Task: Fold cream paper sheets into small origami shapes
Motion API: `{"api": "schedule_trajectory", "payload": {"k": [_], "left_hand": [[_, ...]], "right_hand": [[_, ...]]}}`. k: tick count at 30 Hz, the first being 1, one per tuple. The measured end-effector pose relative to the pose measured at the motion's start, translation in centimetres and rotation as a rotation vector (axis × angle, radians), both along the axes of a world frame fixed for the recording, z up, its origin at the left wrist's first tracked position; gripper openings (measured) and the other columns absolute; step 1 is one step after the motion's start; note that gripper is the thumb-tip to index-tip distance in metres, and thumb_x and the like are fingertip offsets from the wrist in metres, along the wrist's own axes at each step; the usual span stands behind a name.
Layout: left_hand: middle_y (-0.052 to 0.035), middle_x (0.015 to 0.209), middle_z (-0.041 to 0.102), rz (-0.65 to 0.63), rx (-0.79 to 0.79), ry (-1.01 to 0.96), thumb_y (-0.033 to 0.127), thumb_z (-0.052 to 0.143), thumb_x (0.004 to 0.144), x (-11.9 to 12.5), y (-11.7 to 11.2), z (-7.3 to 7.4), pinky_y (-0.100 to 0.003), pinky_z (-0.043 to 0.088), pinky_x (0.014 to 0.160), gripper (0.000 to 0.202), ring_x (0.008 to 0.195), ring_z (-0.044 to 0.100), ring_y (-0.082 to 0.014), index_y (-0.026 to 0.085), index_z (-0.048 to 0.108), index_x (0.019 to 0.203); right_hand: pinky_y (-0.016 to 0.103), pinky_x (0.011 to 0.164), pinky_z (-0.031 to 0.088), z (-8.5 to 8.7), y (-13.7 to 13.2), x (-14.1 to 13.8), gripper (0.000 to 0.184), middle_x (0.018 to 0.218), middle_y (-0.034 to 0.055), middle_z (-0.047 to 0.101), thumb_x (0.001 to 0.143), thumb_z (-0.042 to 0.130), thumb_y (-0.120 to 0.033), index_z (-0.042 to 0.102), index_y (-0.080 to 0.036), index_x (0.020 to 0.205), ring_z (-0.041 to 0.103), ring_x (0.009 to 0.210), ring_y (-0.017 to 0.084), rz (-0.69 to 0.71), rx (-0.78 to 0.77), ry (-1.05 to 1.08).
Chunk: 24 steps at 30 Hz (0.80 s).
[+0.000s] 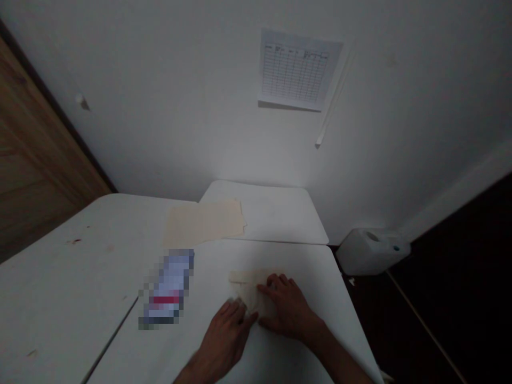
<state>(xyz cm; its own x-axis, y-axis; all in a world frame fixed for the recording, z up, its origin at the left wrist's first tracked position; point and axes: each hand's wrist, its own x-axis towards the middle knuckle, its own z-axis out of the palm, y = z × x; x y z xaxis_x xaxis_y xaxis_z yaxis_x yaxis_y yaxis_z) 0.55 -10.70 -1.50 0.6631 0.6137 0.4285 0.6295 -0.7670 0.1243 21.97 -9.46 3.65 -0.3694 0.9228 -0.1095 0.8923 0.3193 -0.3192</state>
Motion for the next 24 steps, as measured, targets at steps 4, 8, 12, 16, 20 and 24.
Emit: {"api": "schedule_trajectory", "payload": {"k": [4, 8, 12, 16, 20, 24], "left_hand": [[-0.0047, 0.094, 0.067, 0.058, -0.034, 0.014, 0.012, 0.051, 0.082, -0.5, 0.2, 0.3, -0.049, 0.048, 0.091, 0.04, 0.098, 0.062, -0.0266, 0.029, 0.063, 0.116], [-0.0051, 0.088, 0.067, 0.104, -0.043, 0.042, 0.013, 0.049, 0.084, -1.2, 0.8, 0.4, -0.048, 0.049, 0.089, 0.038, 0.09, 0.062, -0.025, 0.027, 0.065, 0.115], [-0.0054, 0.089, 0.067, 0.16, -0.022, 0.042, 0.015, 0.048, 0.086, -2.1, 1.6, 0.1, -0.046, 0.05, 0.086, 0.036, 0.09, 0.062, -0.0246, 0.027, 0.067, 0.114], [-0.0047, 0.093, 0.07, 0.221, 0.008, 0.029, 0.018, 0.05, 0.086, -2.9, 2.4, -0.3, -0.045, 0.05, 0.085, 0.034, 0.095, 0.063, -0.0264, 0.029, 0.068, 0.113], [-0.0053, 0.093, 0.071, 0.29, 0.021, 0.007, 0.021, 0.05, 0.086, -3.5, 3.0, -0.6, -0.045, 0.051, 0.084, 0.033, 0.095, 0.064, -0.0276, 0.029, 0.07, 0.11], [-0.0065, 0.093, 0.072, 0.349, 0.023, 0.004, 0.022, 0.049, 0.086, -3.9, 3.6, -0.4, -0.046, 0.051, 0.083, 0.032, 0.095, 0.065, -0.0292, 0.027, 0.072, 0.108]], "right_hand": [[0.045, 0.099, 0.03, 0.1, 0.0, 0.0, 0.075, 0.13, 0.0064, 0.048, 0.067, 0.072, -0.054, 0.046, -0.034, 0.135, 0.042, 0.115, 0.031, 0.001, -0.005, 0.01], [0.044, 0.1, 0.029, 0.2, 0.0, 0.0, 0.076, 0.129, 0.0054, 0.048, 0.065, 0.073, -0.053, 0.046, -0.035, 0.134, 0.041, 0.116, 0.03, -0.002, -0.015, 0.005], [0.044, 0.101, 0.028, 0.3, 0.0, 0.0, 0.076, 0.13, 0.0055, 0.047, 0.065, 0.073, -0.053, 0.047, -0.034, 0.134, 0.04, 0.118, 0.031, -0.009, -0.029, 0.007], [0.045, 0.101, 0.029, 0.5, -0.1, -0.1, 0.075, 0.13, 0.006, 0.049, 0.065, 0.074, -0.05, 0.048, -0.035, 0.134, 0.042, 0.117, 0.032, -0.024, -0.025, 0.02], [0.045, 0.101, 0.029, 0.5, -0.1, -0.1, 0.075, 0.13, 0.0056, 0.048, 0.066, 0.073, -0.051, 0.047, -0.035, 0.134, 0.041, 0.117, 0.031, -0.019, -0.025, 0.016], [0.045, 0.101, 0.03, 0.6, -0.1, -0.1, 0.075, 0.13, 0.0055, 0.048, 0.065, 0.073, -0.051, 0.048, -0.035, 0.134, 0.042, 0.116, 0.031, -0.016, -0.019, 0.012]]}}
